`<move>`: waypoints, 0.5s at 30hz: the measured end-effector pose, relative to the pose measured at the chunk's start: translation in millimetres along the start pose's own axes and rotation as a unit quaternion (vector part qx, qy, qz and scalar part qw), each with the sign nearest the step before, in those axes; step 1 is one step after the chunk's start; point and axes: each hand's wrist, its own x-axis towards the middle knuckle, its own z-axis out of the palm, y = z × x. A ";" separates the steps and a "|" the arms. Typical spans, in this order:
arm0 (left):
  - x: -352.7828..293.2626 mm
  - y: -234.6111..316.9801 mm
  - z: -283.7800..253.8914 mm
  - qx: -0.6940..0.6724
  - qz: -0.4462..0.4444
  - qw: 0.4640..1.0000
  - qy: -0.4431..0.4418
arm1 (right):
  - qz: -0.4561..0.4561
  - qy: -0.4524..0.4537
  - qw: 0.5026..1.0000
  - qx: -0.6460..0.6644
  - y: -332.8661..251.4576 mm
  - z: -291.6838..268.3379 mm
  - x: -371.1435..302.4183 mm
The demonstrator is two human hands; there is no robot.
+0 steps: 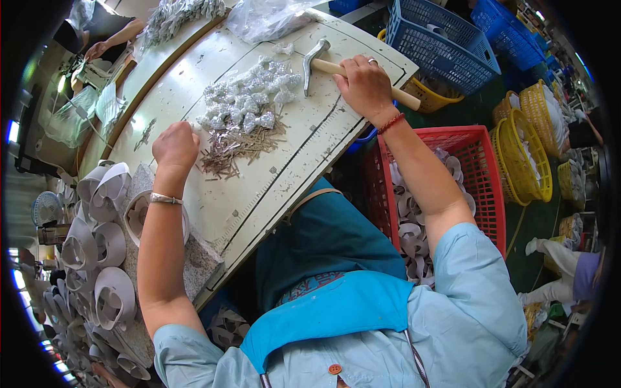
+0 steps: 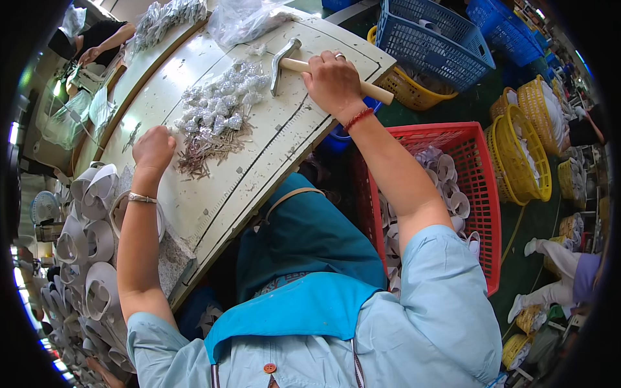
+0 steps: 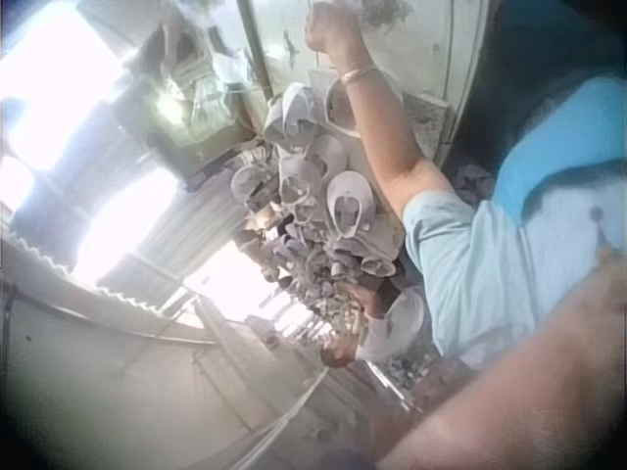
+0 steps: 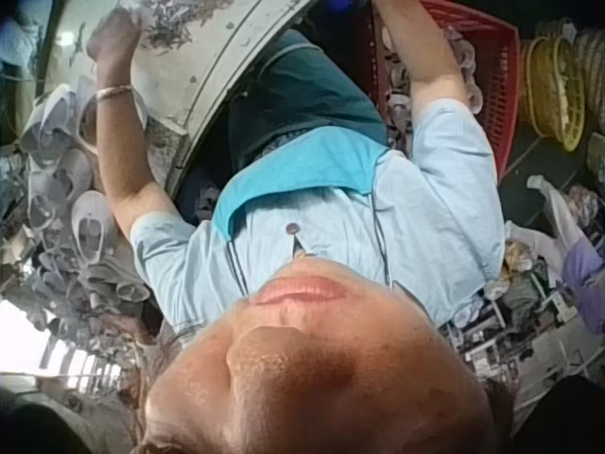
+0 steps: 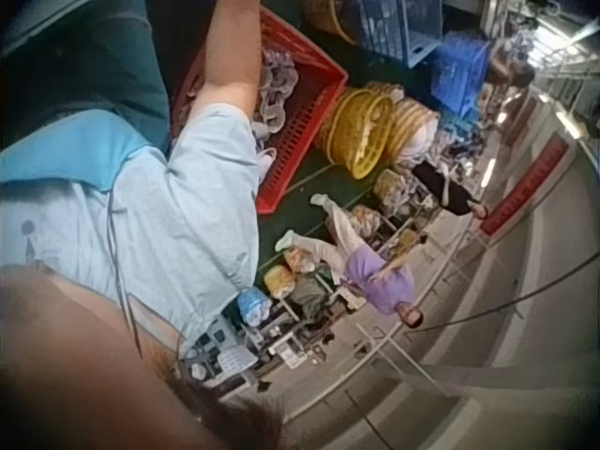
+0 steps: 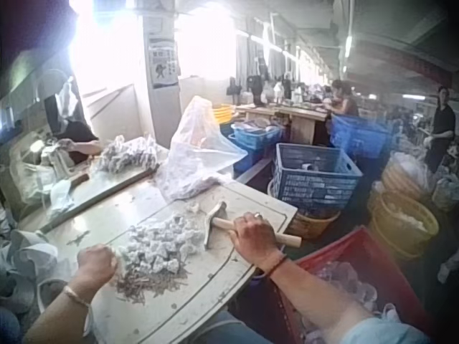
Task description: Applying small decorative or functional components to a white shoe upper.
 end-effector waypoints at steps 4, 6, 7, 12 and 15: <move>-3.0 -9.4 29.8 -0.093 0.055 0.987 0.123 | -0.050 0.095 0.994 0.035 9.0 1.1 -0.2; -10.7 -14.9 37.5 -0.142 0.089 0.967 0.190 | -0.075 0.146 0.984 0.061 3.7 -0.9 -4.0; -16.4 -15.1 34.1 -0.182 0.093 0.963 0.178 | -0.103 0.152 0.978 0.099 -7.9 -8.6 -7.1; -38.5 -22.4 23.8 -0.288 0.112 0.940 0.147 | -0.230 0.073 0.922 0.302 -91.5 -29.4 -36.6; -51.0 -30.9 21.4 -0.429 0.106 0.891 0.104 | -0.271 0.002 0.921 0.279 -133.7 -24.0 -43.7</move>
